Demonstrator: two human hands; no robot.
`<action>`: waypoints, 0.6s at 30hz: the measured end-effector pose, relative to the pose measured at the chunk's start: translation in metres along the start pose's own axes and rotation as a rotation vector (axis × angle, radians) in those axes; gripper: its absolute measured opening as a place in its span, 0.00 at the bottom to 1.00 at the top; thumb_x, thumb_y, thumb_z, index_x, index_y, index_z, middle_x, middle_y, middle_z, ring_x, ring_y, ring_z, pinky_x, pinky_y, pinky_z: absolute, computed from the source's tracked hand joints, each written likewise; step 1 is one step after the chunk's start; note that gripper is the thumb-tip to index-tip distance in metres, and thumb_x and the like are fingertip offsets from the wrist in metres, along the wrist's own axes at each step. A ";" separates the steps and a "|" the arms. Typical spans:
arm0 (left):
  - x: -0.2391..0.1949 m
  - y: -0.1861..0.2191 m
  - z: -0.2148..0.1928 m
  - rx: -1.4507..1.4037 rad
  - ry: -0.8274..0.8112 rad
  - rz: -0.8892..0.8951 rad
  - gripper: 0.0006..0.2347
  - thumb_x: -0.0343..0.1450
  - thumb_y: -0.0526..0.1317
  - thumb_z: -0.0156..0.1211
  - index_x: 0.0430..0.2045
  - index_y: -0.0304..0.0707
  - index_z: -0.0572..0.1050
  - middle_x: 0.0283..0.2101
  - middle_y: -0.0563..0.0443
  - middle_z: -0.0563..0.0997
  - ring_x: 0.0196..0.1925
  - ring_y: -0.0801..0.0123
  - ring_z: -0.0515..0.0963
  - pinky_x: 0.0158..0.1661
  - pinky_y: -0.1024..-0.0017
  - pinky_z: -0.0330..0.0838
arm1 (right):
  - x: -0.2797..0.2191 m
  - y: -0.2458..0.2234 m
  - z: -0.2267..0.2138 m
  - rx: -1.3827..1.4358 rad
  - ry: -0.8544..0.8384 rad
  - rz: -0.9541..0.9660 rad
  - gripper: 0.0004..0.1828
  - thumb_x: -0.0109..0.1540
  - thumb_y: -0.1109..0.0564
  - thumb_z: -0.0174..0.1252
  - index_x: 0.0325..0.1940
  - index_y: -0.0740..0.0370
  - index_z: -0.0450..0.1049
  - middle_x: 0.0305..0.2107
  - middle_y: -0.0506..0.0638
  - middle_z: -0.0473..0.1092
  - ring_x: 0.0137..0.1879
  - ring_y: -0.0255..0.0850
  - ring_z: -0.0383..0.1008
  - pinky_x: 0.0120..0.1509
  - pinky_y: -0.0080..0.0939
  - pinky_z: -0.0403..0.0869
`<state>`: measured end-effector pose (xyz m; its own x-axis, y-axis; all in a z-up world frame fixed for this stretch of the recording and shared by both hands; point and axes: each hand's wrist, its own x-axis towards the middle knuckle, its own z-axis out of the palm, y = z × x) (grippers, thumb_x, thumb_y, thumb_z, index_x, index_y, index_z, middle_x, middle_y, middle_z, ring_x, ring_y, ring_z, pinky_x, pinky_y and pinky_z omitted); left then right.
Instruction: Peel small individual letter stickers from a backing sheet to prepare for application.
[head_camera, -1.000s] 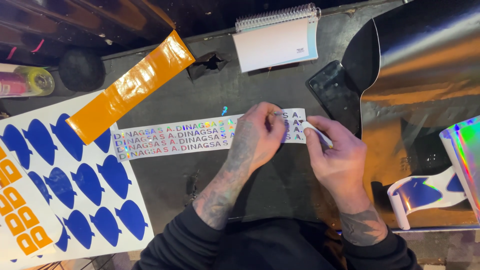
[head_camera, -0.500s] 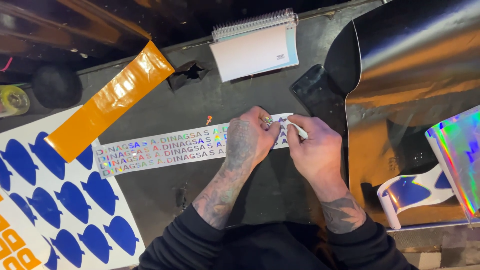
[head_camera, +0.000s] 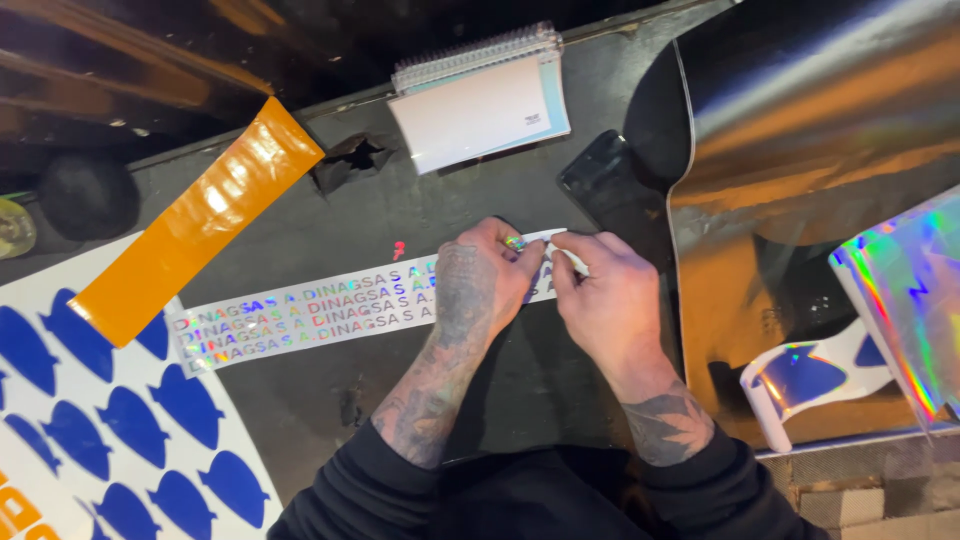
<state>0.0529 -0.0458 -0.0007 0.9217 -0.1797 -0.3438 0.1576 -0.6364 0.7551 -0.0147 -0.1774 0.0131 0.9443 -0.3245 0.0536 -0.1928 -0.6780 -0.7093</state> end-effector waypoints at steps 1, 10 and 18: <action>0.001 -0.005 0.000 -0.007 -0.008 0.006 0.12 0.63 0.46 0.70 0.25 0.35 0.80 0.20 0.48 0.82 0.24 0.61 0.84 0.29 0.64 0.76 | 0.000 0.001 0.002 -0.010 0.006 0.003 0.09 0.60 0.60 0.66 0.45 0.59 0.81 0.33 0.54 0.76 0.34 0.49 0.79 0.39 0.43 0.77; 0.004 0.004 0.004 0.098 -0.028 -0.061 0.15 0.63 0.50 0.71 0.28 0.36 0.82 0.24 0.43 0.85 0.27 0.60 0.86 0.32 0.65 0.78 | 0.005 0.006 -0.005 0.009 -0.006 0.011 0.09 0.57 0.60 0.65 0.41 0.58 0.81 0.34 0.54 0.76 0.39 0.54 0.78 0.43 0.50 0.77; -0.004 0.019 0.003 0.105 -0.067 -0.179 0.14 0.65 0.46 0.72 0.30 0.33 0.81 0.23 0.47 0.84 0.24 0.64 0.83 0.29 0.66 0.75 | 0.014 0.011 -0.024 0.202 -0.133 0.128 0.06 0.60 0.59 0.64 0.41 0.59 0.82 0.32 0.53 0.77 0.37 0.50 0.80 0.40 0.44 0.77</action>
<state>0.0513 -0.0596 0.0129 0.8563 -0.1039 -0.5058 0.2757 -0.7363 0.6180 -0.0103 -0.2048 0.0229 0.9451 -0.3005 -0.1286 -0.2681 -0.4878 -0.8308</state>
